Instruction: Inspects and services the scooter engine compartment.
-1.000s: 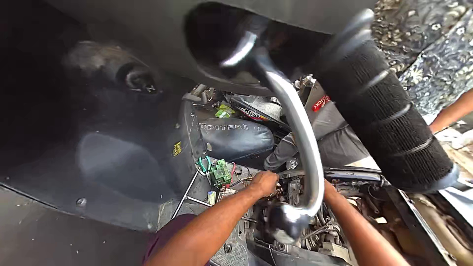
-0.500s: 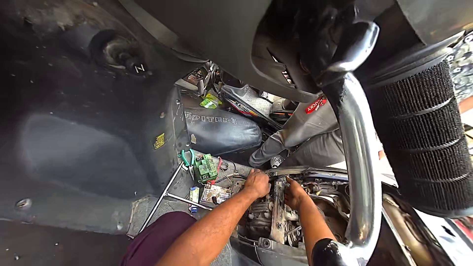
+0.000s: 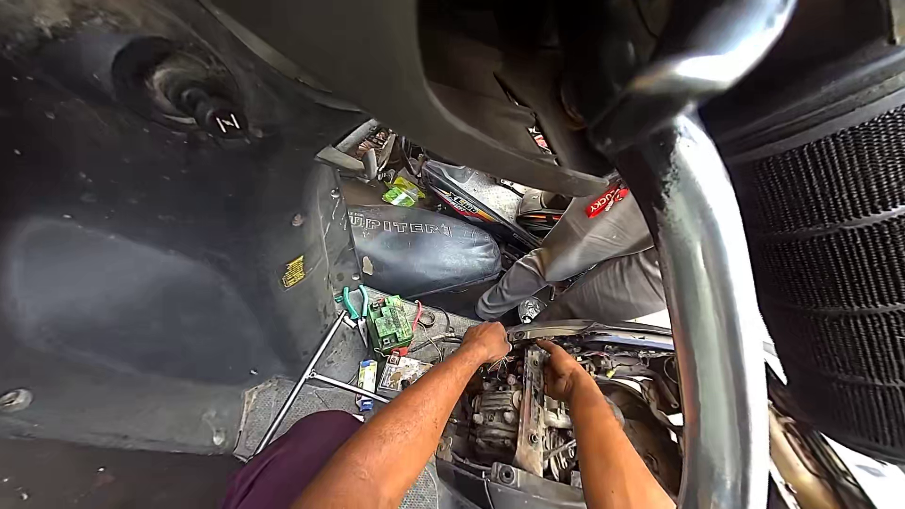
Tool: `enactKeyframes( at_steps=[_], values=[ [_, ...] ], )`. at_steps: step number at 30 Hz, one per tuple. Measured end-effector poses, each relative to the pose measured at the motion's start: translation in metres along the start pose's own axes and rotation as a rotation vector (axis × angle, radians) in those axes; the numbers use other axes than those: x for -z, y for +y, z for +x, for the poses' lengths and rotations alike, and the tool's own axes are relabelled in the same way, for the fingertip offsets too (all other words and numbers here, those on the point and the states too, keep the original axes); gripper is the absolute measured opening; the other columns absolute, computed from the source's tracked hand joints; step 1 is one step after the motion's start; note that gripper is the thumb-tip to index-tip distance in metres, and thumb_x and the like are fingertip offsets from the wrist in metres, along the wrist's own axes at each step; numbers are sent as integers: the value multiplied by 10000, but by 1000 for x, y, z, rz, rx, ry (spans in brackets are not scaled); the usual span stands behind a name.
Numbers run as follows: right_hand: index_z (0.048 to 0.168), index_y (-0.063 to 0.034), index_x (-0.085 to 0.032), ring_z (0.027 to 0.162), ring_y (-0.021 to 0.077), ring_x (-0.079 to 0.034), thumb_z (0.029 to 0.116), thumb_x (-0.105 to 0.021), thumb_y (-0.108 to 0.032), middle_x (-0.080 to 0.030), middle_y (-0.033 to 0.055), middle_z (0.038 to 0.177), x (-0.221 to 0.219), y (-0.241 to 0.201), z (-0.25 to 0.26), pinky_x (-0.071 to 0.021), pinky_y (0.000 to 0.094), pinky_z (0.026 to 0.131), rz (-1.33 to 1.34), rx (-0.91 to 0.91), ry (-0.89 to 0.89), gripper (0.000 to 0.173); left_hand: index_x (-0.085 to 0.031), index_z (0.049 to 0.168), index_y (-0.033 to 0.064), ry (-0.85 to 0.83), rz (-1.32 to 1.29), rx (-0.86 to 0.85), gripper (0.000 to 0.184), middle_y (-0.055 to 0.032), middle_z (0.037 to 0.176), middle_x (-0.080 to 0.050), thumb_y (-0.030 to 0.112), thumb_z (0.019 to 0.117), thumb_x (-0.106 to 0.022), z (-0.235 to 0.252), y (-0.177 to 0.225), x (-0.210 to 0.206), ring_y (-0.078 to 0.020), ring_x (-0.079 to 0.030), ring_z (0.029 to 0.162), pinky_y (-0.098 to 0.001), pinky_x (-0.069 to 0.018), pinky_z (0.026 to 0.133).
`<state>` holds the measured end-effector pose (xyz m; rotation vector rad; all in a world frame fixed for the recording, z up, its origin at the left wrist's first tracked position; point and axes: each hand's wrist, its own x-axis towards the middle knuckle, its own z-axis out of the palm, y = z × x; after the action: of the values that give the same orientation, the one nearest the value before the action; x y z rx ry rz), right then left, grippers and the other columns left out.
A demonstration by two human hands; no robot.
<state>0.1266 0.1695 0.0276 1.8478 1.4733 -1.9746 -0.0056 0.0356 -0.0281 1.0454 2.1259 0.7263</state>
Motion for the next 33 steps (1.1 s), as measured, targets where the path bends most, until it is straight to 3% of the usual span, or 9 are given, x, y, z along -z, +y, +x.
enactKeyframes(
  at_steps=[3, 8, 12, 17, 22, 25, 28, 31, 33],
  values=[
    [1246, -58, -591, 863, 293, -696, 1025, -496, -523, -694, 176, 1030, -7, 2, -4, -589, 471, 733, 64, 40, -5, 524, -775, 1051, 165, -23, 16, -25, 413, -117, 1053, -751, 525, 967, -590, 6, -4, 4, -329, -700, 1050, -641, -519, 901],
    [1213, -58, -605, 802, 275, -692, 1033, -533, -415, -697, 161, 974, -15, 7, -12, -588, 448, 692, 138, 130, 26, 406, -777, 1052, 175, -51, 37, -7, 337, -102, 1096, -747, 431, 944, -586, 11, -2, 0, -308, -687, 1093, -624, -501, 943],
    [1171, -68, -606, 769, 264, -680, 1023, -546, -403, -687, 150, 931, -17, 8, -15, -581, 439, 670, 126, 130, 33, 372, -760, 1110, 108, -42, -141, 117, 528, -172, 1146, -728, 579, 990, -556, 5, 4, -11, -369, -671, 1122, -661, -480, 966],
    [1152, -54, -626, 728, 250, -670, 1033, -546, -361, -682, 149, 896, -19, 8, -2, -576, 416, 652, 51, 156, 53, 339, -780, 1100, 145, 8, -356, 187, 435, -120, 1154, -737, 512, 867, -761, 10, 9, -28, -329, -635, 1182, -682, -330, 1106],
    [1220, -24, -627, 846, 311, -715, 1001, -591, -373, -715, 199, 1003, -8, 12, 24, -601, 479, 737, 25, 196, 55, 414, -760, 1089, 111, 134, -735, 293, 325, -149, 1154, -722, 340, 859, -774, 7, 14, -41, -324, -631, 1165, -626, -400, 1063],
    [1219, -18, -619, 831, 320, -713, 989, -604, -358, -710, 210, 993, -8, 14, 22, -601, 484, 720, 54, 212, 72, 410, -755, 1115, 95, 181, -922, 304, 304, -174, 1170, -709, 282, 878, -774, 11, 14, -47, -331, -644, 1151, -580, -492, 1004],
    [1222, -22, -615, 836, 323, -702, 1008, -573, -380, -702, 212, 997, -6, 17, 18, -594, 490, 716, 87, 214, 68, 419, -708, 1205, 43, 137, -1039, 256, 367, -221, 1231, -670, 242, 904, -773, 9, 10, -49, -351, -623, 1180, -567, -502, 999],
    [1176, -22, -615, 821, 299, -688, 1017, -532, -393, -694, 193, 968, -6, 14, 13, -583, 486, 713, 123, 202, 67, 412, -709, 1216, 54, 13, -939, 145, 325, -186, 1258, -665, 229, 943, -739, -1, 7, -41, -299, -614, 1198, -523, -482, 1035],
    [1082, -38, -606, 760, 265, -661, 1007, -519, -366, -666, 158, 887, -7, 12, 7, -563, 465, 667, 161, 207, 81, 348, -753, 1209, 191, -40, -574, 58, 297, -87, 1300, -682, 311, 939, -720, -10, 8, -35, -250, -573, 1287, -566, -373, 1124]
  ],
)
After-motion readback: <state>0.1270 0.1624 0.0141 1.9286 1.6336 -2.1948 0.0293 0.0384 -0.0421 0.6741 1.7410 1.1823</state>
